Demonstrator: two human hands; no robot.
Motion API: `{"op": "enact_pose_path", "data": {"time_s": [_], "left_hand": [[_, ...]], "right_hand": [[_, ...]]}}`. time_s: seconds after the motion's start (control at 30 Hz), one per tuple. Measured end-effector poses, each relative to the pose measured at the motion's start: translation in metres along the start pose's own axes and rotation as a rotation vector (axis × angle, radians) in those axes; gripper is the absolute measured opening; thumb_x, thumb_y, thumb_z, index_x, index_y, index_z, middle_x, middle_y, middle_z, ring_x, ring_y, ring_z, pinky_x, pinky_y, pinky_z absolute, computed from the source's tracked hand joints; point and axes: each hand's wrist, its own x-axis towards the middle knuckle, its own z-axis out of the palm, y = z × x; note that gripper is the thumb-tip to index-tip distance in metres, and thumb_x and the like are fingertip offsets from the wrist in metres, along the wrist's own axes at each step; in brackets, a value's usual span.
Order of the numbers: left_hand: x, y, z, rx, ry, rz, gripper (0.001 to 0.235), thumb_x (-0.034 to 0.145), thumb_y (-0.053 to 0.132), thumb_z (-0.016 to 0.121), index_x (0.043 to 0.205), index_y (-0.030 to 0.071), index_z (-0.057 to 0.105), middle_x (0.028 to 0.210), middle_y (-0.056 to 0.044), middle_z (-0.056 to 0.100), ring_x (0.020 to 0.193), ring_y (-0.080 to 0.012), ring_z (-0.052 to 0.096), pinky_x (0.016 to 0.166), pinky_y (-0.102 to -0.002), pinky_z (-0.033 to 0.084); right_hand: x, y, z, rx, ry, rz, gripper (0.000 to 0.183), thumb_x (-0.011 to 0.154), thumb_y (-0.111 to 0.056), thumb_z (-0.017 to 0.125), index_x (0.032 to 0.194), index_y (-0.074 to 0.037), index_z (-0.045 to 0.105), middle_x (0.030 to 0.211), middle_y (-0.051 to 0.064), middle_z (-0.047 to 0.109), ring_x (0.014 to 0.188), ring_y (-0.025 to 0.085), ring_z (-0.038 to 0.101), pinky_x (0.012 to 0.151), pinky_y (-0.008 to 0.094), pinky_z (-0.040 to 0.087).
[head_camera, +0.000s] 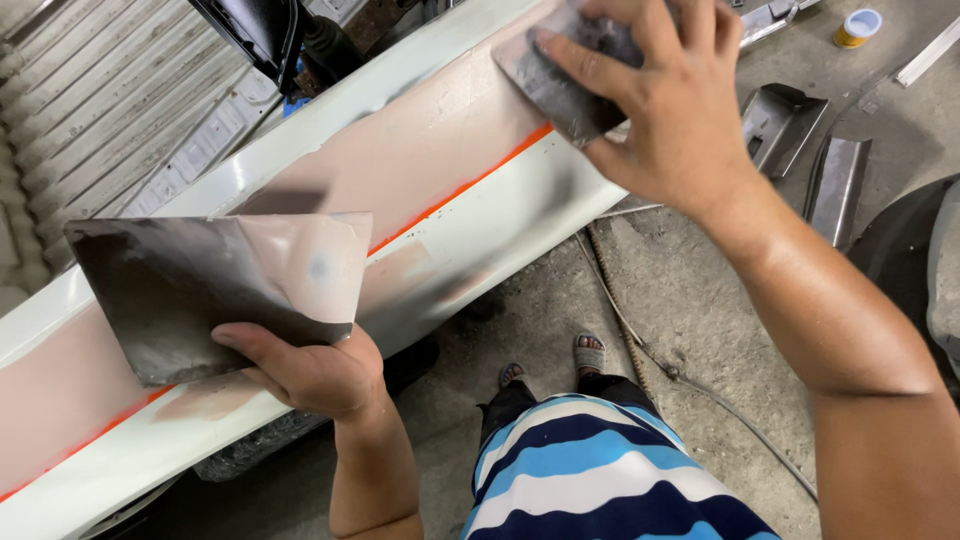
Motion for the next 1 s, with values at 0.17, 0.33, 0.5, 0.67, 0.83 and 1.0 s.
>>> {"op": "enact_pose_path", "data": {"time_s": [0.17, 0.33, 0.5, 0.67, 0.83, 1.0], "left_hand": [[-0.002, -0.002, -0.001, 0.004, 0.003, 0.001, 0.073, 0.114, 0.045, 0.053, 0.166, 0.004, 0.023, 0.169, -0.011, 0.029, 0.158, -0.0268, 0.034, 0.136, -0.044, 0.03], [-0.004, -0.004, 0.0, 0.007, 0.023, -0.013, 0.073, 0.113, 0.044, 0.055, 0.165, 0.004, 0.022, 0.172, -0.01, 0.028, 0.16, -0.0279, 0.034, 0.14, -0.047, 0.032], [-0.007, -0.005, 0.0, 0.022, -0.001, -0.019, 0.074, 0.113, 0.045, 0.054, 0.165, 0.002, 0.023, 0.173, -0.011, 0.028, 0.161, -0.0276, 0.034, 0.137, -0.045, 0.031], [-0.008, -0.003, -0.003, 0.004, -0.015, -0.02, 0.074, 0.113, 0.045, 0.054, 0.166, 0.005, 0.022, 0.173, -0.01, 0.028, 0.156, -0.0255, 0.033, 0.135, -0.043, 0.031], [-0.006, -0.001, -0.007, 0.006, 0.046, -0.011, 0.072, 0.112, 0.042, 0.057, 0.165, 0.005, 0.024, 0.172, -0.011, 0.029, 0.159, -0.0283, 0.035, 0.138, -0.048, 0.034], [-0.002, 0.0, -0.011, -0.011, 0.013, 0.015, 0.071, 0.114, 0.041, 0.057, 0.166, 0.007, 0.024, 0.17, -0.01, 0.029, 0.156, -0.0261, 0.035, 0.135, -0.045, 0.032]], "right_hand": [[-0.029, -0.02, 0.047, 0.031, 0.083, -0.023, 0.075, 0.08, -0.028, 0.089, 0.151, -0.033, 0.064, 0.155, 0.008, 0.046, 0.146, 0.037, 0.033, 0.12, 0.054, 0.029], [-0.054, -0.032, 0.06, 0.007, 0.005, -0.011, 0.082, 0.069, -0.029, 0.089, 0.147, -0.038, 0.064, 0.152, 0.005, 0.047, 0.142, 0.035, 0.034, 0.116, 0.056, 0.029], [-0.05, -0.032, 0.027, 0.001, -0.055, -0.009, 0.076, 0.072, -0.023, 0.081, 0.145, -0.035, 0.066, 0.145, 0.008, 0.049, 0.14, 0.036, 0.037, 0.113, 0.054, 0.03], [-0.011, -0.026, 0.003, -0.026, 0.055, 0.013, 0.068, 0.083, -0.021, 0.079, 0.15, -0.026, 0.066, 0.147, 0.01, 0.049, 0.138, 0.036, 0.038, 0.109, 0.052, 0.031], [0.012, -0.027, -0.014, -0.05, 0.1, 0.063, 0.053, 0.097, -0.029, 0.079, 0.148, -0.022, 0.065, 0.143, 0.014, 0.048, 0.133, 0.037, 0.038, 0.104, 0.054, 0.032], [0.01, -0.037, -0.005, 0.033, 0.008, 0.13, 0.057, 0.098, -0.03, 0.083, 0.152, -0.025, 0.065, 0.142, 0.014, 0.049, 0.133, 0.038, 0.037, 0.104, 0.055, 0.034]]}}
